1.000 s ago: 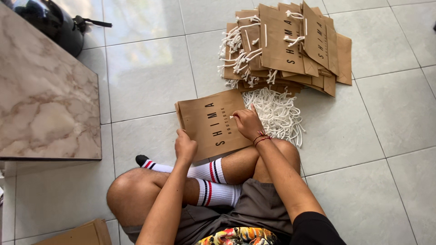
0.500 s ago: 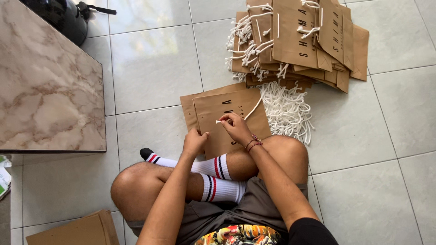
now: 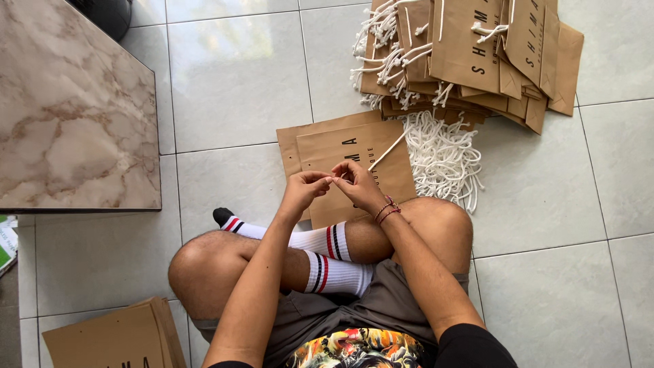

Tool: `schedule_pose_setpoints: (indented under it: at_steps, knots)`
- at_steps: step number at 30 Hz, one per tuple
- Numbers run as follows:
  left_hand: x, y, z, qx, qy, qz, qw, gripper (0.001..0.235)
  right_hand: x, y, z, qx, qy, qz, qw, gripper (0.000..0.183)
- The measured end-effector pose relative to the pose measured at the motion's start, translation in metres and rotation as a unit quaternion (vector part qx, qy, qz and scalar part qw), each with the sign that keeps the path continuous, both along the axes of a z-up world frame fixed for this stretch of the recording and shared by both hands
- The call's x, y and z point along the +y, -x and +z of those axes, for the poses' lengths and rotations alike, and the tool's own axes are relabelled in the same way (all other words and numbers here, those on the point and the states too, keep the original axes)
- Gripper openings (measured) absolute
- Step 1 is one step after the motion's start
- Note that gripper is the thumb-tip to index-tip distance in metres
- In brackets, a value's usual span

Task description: The person sits on the floor and repeatedly threads white drawstrings through the holes of brown paper shopping bags labeled 'SHIMA BOUTIQUE', then ties the ends into knots. The person handles the bags one at a time, completing each before moving to the next.

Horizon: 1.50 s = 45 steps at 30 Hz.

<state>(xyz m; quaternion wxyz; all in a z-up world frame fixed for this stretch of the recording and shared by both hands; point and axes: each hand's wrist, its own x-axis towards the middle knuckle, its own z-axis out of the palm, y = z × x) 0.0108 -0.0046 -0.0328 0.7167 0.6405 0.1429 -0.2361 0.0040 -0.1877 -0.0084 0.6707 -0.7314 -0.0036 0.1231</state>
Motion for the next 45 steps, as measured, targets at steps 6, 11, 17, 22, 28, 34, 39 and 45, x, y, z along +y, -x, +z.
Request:
schedule_pose_setpoints:
  at_steps: [6,11,17,22,28,34,39,45]
  knots:
    - [0.006,0.002,0.017,0.018,0.061,0.034,0.997,0.045,0.001,-0.003,0.004,-0.099,0.121,0.021,0.988,0.014]
    - [0.008,-0.001,0.014,0.027,0.044,0.050,0.997,0.053,0.003,0.001,0.009,-0.127,0.116,0.018,0.985,0.012]
    - [0.009,-0.002,-0.001,0.036,0.018,0.056,0.998,0.048,0.002,0.002,0.004,-0.178,0.194,0.035,0.964,0.004]
    - [0.015,-0.003,0.000,-0.100,-0.366,-0.024,0.925,0.051,0.007,0.004,-0.004,-0.176,0.317,0.135,0.922,0.014]
    - [0.011,-0.003,-0.007,-0.056,-0.323,0.004,0.945,0.058,0.007,-0.007,-0.035,-0.158,0.272,0.122,0.941,0.014]
    - [0.008,-0.004,-0.007,-0.080,-0.317,0.024,0.945,0.050,0.007,-0.013,-0.040,-0.144,0.247,0.107,0.952,0.012]
    - [0.002,-0.005,-0.011,-0.083,-0.198,0.049,0.976,0.034,0.010,-0.024,-0.035,-0.170,0.177,0.036,0.969,0.011]
    - [-0.006,0.002,0.021,-0.074,-0.039,0.024,0.996,0.039,0.013,-0.023,-0.029,-0.197,0.151,-0.005,0.969,0.012]
